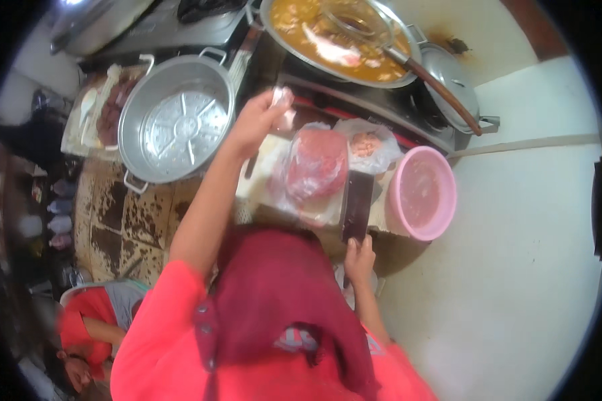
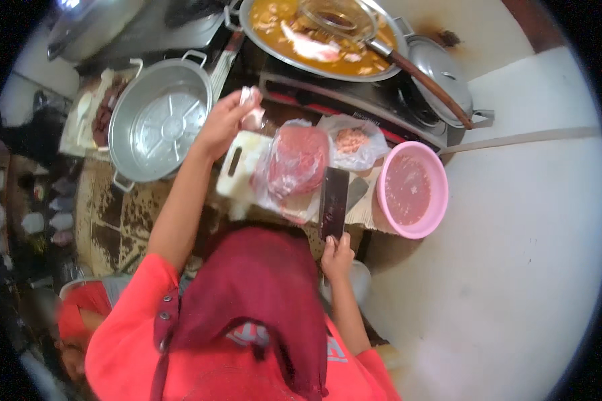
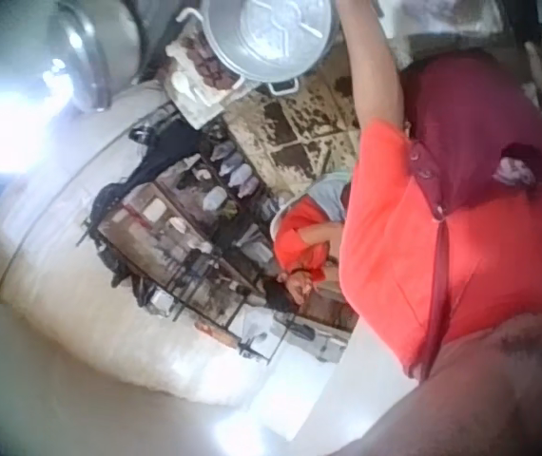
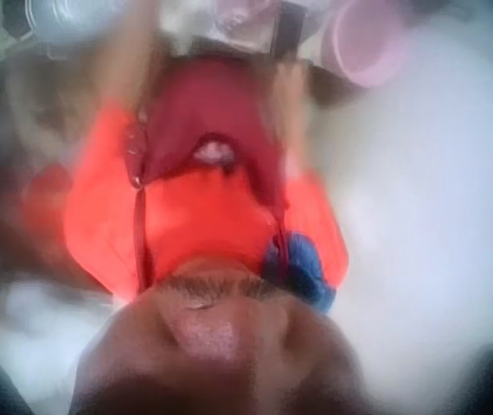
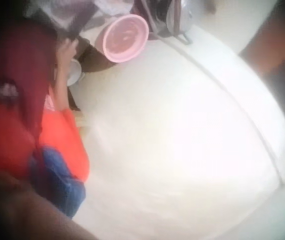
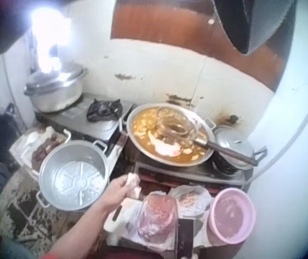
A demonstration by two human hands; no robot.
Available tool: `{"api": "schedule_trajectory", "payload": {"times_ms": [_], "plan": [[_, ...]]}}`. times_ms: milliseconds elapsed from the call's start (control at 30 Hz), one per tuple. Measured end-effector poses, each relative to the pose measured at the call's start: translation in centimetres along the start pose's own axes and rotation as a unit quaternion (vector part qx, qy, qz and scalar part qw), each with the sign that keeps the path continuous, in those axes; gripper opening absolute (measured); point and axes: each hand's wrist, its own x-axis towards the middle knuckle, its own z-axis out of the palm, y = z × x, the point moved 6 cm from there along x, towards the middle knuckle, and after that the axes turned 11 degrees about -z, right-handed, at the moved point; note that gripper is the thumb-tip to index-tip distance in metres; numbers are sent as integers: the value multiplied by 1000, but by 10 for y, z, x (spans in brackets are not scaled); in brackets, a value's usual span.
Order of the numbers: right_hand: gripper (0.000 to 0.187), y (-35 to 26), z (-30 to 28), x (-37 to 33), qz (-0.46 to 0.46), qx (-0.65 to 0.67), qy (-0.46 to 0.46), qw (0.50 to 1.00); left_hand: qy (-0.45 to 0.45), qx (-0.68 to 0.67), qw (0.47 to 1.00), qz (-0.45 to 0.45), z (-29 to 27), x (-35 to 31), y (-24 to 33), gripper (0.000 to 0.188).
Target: The person slices pieces of food on a cutting board using a cleaver, rinses hands in a bowl of water, and then places the sliced food into a pot on a stove.
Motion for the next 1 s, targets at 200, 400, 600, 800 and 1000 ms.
{"api": "schedule_trajectory", "payload": {"times_ms": [200,400,600,800,1000], "plan": [[22,37,-36,-5,59,4,32,998,46,480,845,231,80,110,106,18],[22,70,-61,-42,130,19,40,990,26,786,598,156,131,165,117,28],[21,101,-76,-67,168,32,23,985,165,824,525,131,132,189,151,21],[22,137,-98,-52,162,31,-27,986,195,783,569,155,97,212,163,23],[20,143,-134,-19,74,27,-13,997,168,707,660,194,92,202,152,25]]}}
